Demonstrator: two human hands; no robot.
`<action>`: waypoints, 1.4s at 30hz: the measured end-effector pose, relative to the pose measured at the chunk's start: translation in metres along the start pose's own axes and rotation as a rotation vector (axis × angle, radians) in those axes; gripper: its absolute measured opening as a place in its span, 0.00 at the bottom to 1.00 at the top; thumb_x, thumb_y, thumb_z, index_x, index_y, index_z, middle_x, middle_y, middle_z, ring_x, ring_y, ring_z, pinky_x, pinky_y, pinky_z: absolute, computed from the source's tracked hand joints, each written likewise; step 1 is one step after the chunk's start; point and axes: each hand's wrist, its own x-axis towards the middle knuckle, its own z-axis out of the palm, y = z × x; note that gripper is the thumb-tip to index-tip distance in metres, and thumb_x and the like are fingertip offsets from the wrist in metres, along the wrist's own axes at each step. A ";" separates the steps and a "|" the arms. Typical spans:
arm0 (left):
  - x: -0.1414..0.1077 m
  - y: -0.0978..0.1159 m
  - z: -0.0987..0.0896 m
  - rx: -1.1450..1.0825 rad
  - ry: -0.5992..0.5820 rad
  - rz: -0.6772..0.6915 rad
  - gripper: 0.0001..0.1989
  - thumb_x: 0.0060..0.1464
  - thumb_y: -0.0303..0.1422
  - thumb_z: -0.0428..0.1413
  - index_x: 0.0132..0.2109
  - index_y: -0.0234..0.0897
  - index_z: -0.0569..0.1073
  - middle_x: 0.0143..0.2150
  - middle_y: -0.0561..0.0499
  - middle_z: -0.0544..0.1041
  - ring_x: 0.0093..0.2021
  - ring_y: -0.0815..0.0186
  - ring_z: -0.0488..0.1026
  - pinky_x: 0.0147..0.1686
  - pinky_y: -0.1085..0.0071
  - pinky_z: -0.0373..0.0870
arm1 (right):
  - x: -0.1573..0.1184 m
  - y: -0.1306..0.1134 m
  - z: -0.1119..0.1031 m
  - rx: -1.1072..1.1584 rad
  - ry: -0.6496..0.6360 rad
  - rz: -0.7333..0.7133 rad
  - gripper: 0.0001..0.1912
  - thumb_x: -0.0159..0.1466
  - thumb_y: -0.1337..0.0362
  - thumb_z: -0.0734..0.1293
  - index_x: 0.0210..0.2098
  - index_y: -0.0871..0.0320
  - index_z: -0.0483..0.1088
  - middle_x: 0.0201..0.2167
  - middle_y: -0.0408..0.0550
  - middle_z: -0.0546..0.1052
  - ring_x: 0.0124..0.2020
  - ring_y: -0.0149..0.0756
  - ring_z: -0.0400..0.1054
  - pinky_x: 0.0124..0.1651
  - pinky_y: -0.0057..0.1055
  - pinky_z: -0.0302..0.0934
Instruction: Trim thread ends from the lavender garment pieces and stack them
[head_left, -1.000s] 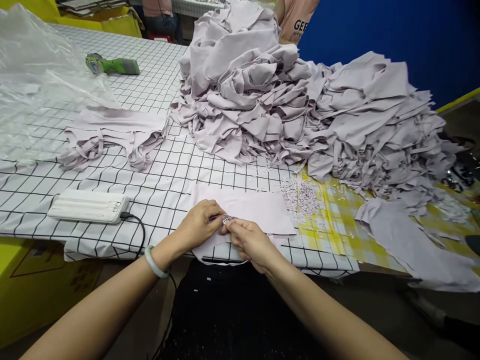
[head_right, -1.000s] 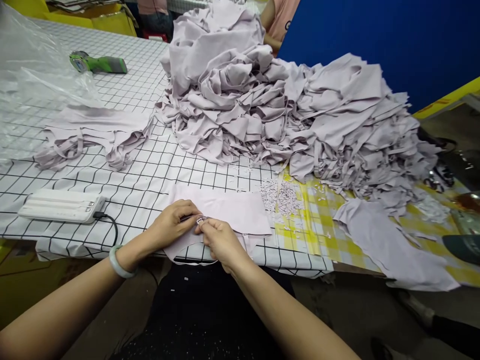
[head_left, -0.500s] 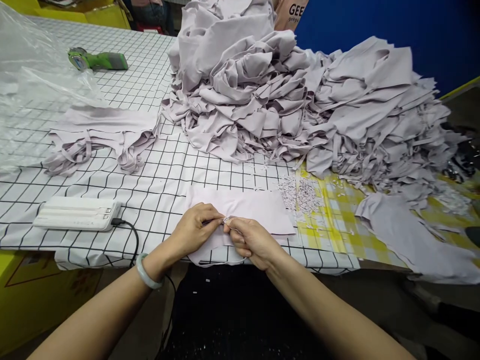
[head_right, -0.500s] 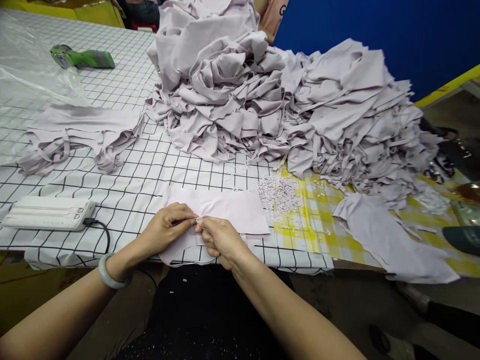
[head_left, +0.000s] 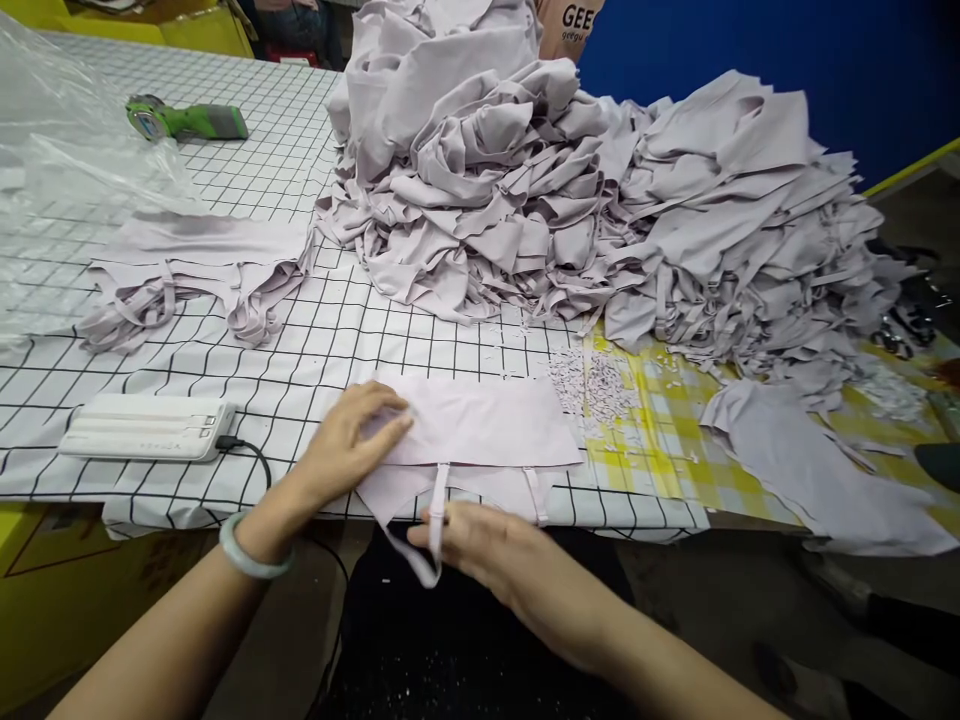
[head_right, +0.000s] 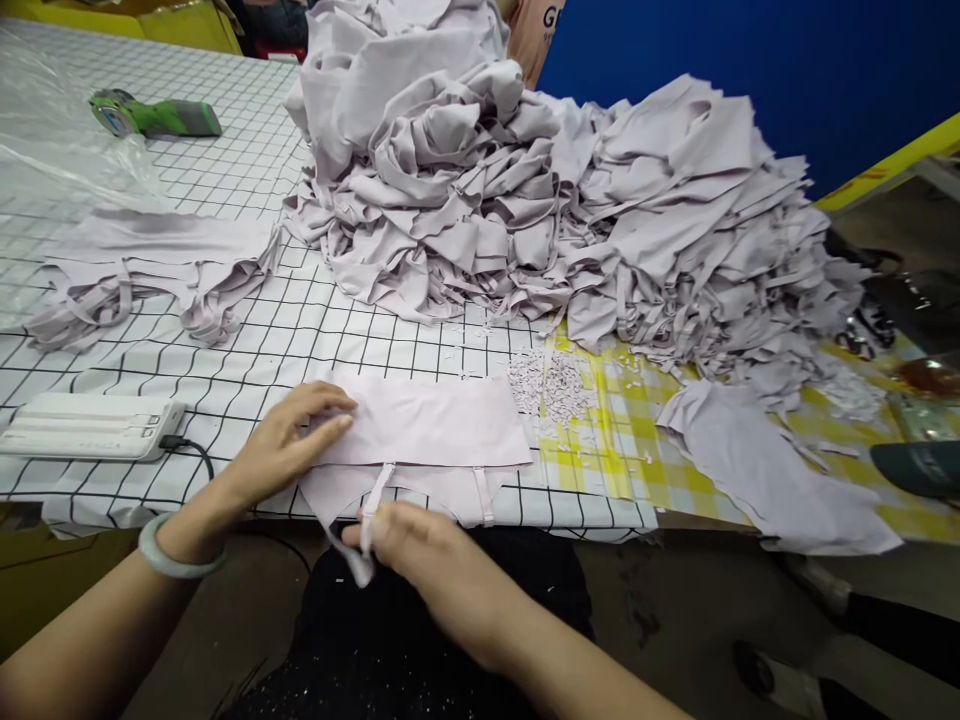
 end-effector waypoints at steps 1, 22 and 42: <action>0.002 -0.005 -0.005 0.123 0.079 -0.035 0.11 0.60 0.39 0.53 0.41 0.37 0.75 0.43 0.44 0.76 0.47 0.56 0.71 0.51 0.57 0.67 | -0.009 -0.002 -0.003 -0.143 0.014 -0.030 0.18 0.61 0.51 0.70 0.45 0.55 0.76 0.44 0.52 0.80 0.50 0.43 0.72 0.57 0.41 0.62; 0.022 -0.022 -0.005 0.579 0.246 -0.307 0.04 0.53 0.28 0.53 0.38 0.37 0.71 0.46 0.41 0.72 0.49 0.50 0.69 0.49 0.54 0.67 | 0.053 -0.037 -0.132 -1.179 0.919 -0.602 0.10 0.60 0.55 0.64 0.28 0.53 0.61 0.33 0.49 0.72 0.39 0.45 0.63 0.45 0.41 0.55; 0.012 -0.027 -0.013 0.588 0.234 -0.383 0.04 0.52 0.31 0.55 0.31 0.39 0.67 0.41 0.44 0.72 0.46 0.53 0.70 0.47 0.58 0.69 | 0.060 -0.044 -0.128 -1.002 0.774 -0.421 0.19 0.56 0.55 0.67 0.45 0.54 0.65 0.26 0.40 0.70 0.29 0.39 0.66 0.36 0.34 0.56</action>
